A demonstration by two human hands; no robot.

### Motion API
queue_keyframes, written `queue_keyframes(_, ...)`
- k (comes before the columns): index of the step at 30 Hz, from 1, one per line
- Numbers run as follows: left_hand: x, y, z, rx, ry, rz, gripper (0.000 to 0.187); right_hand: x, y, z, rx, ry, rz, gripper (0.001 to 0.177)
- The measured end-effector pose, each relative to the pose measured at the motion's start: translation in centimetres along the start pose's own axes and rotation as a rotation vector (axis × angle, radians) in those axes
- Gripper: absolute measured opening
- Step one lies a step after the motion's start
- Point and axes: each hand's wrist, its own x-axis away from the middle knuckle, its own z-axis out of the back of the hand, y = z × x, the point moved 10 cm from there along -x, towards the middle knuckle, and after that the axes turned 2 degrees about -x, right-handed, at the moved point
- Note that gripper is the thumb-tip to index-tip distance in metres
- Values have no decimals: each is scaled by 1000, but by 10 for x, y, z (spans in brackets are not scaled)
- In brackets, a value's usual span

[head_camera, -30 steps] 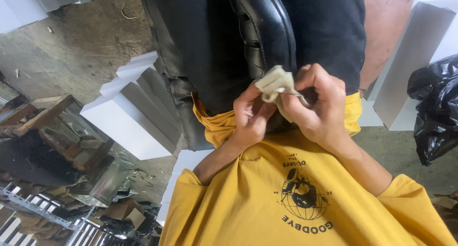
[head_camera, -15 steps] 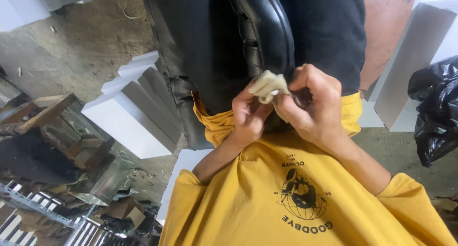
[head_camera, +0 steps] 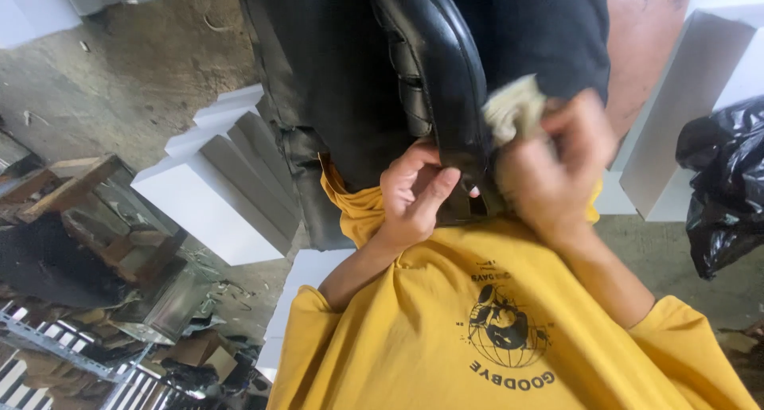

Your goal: The person wipes a black shoe with a cloth, then places it on a table and inserts a white insole. The person repeats the wiping and insole insertion on a second black shoe. The shoes remain on the table with the insoles inside.

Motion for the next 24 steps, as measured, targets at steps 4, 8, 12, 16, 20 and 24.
queue_keyframes(4,-8,16,-7,4,-65,111,10,-2,28,27,-550,136,-306,17)
queue_keyframes(8,-14,12,-4,83,-75,132,15,-24,53,44,-702,196,-537,18)
queue_keyframes(12,0,-15,14,259,25,265,25,-23,75,79,-755,83,-376,36)
queue_keyframes(16,-10,-2,2,171,-63,217,25,-24,90,83,-719,21,-403,26)
queue_keyframes(20,-13,-15,-3,197,-13,417,50,-35,79,64,-1051,241,-503,25)
queue_keyframes(24,-25,-10,-20,261,-65,485,62,-43,65,36,-760,55,-565,30)
